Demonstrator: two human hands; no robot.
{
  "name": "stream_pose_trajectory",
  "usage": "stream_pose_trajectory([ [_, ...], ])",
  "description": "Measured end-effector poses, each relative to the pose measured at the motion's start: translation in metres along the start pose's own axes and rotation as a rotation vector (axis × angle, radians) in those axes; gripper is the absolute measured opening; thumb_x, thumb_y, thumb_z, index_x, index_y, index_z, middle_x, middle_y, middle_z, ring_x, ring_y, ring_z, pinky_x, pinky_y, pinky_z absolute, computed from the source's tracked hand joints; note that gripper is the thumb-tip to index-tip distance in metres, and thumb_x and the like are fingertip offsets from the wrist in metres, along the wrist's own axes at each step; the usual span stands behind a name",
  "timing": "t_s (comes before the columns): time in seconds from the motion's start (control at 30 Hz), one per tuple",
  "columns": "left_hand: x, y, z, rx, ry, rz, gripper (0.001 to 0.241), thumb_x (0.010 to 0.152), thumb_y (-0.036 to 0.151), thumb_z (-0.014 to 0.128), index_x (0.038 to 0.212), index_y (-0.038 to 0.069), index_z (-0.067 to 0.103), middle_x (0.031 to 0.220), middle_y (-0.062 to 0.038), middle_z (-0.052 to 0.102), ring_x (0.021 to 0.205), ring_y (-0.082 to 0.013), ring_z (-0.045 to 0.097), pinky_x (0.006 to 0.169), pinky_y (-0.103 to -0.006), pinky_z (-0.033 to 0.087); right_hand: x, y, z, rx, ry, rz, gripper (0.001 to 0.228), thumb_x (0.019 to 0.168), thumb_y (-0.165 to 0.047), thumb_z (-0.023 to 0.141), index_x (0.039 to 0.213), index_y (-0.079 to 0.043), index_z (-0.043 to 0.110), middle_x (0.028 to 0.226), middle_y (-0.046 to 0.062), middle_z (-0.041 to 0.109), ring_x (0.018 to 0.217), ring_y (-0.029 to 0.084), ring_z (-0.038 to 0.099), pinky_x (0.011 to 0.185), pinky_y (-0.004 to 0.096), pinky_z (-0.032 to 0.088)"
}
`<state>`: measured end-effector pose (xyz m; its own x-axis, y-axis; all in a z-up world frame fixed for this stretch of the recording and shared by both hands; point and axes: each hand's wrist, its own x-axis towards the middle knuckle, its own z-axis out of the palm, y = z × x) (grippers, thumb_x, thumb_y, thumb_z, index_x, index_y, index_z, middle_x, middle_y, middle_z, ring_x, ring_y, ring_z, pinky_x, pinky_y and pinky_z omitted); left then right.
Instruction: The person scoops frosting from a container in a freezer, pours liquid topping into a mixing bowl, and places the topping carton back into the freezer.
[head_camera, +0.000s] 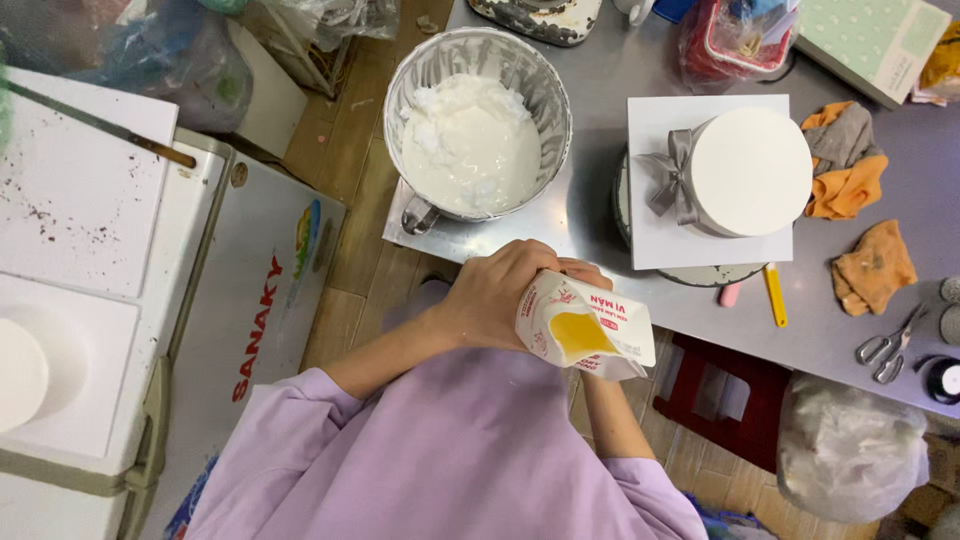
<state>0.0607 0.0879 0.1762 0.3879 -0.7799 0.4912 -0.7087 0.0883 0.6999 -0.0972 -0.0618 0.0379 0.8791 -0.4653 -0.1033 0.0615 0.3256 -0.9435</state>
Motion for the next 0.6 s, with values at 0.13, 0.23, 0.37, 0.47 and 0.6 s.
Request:
stream_pose_trajectory([
  [0.13, -0.010, -0.006, -0.002, -0.112, 0.011, -0.050, 0.096, 0.055, 0.062, 0.095, 0.112, 0.005, 0.044, 0.106, -0.011, 0.054, 0.100, -0.0293, 0.061, 0.082, -0.0400, 0.054, -0.019, 0.001, 0.009, -0.045, 0.020, -0.029, 0.087, 0.072, -0.030, 0.089, 0.144, -0.007, 0.046, 0.142, 0.011, 0.056, 0.131, 0.022, 0.057, 0.112, 0.037, 0.048],
  [0.23, -0.020, -0.012, -0.003, -0.252, -0.123, -0.230, 0.107, 0.051, 0.065, 0.093, 0.124, 0.004, 0.045, 0.120, -0.012, 0.055, 0.116, -0.0305, 0.059, 0.096, -0.0402, 0.052, -0.031, -0.026, 0.010, -0.252, -0.004, -0.043, 0.085, 0.068, -0.031, 0.090, 0.140, -0.006, 0.051, 0.135, 0.011, 0.062, 0.125, 0.022, 0.062, 0.108, 0.037, 0.052],
  [0.37, -0.047, -0.039, -0.021, -0.233, -0.035, -0.106, 0.119, 0.060, 0.060, 0.089, 0.147, -0.002, 0.038, 0.145, -0.021, 0.048, 0.136, -0.0377, 0.048, 0.112, -0.0465, 0.043, -0.033, -0.096, 0.011, -0.997, 0.248, -0.377, 0.097, 0.060, -0.028, 0.097, 0.138, -0.001, 0.046, 0.129, 0.013, 0.059, 0.118, 0.023, 0.062, 0.102, 0.039, 0.052],
  [0.47, -0.079, -0.064, -0.044, -0.142, 0.045, -0.168, 0.098, 0.078, 0.050, 0.087, 0.151, 0.003, 0.042, 0.151, -0.018, 0.051, 0.142, -0.0376, 0.050, 0.120, -0.0467, 0.042, -0.021, -0.150, 0.022, -1.153, 0.311, -0.263, 0.099, 0.063, -0.030, 0.096, 0.142, 0.003, 0.045, 0.127, 0.016, 0.063, 0.114, 0.025, 0.065, 0.097, 0.040, 0.053],
  [0.6, -0.109, -0.090, -0.066, -0.122, 0.163, -0.249, 0.072, 0.087, 0.038, 0.080, 0.142, 0.002, 0.050, 0.147, -0.016, 0.056, 0.138, -0.0353, 0.054, 0.119, -0.0448, 0.044, 0.011, -0.188, 0.033, -1.574, 0.190, -0.172, 0.092, 0.065, -0.032, 0.095, 0.140, 0.000, 0.054, 0.121, 0.019, 0.067, 0.108, 0.034, 0.067, 0.092, 0.044, 0.054],
])
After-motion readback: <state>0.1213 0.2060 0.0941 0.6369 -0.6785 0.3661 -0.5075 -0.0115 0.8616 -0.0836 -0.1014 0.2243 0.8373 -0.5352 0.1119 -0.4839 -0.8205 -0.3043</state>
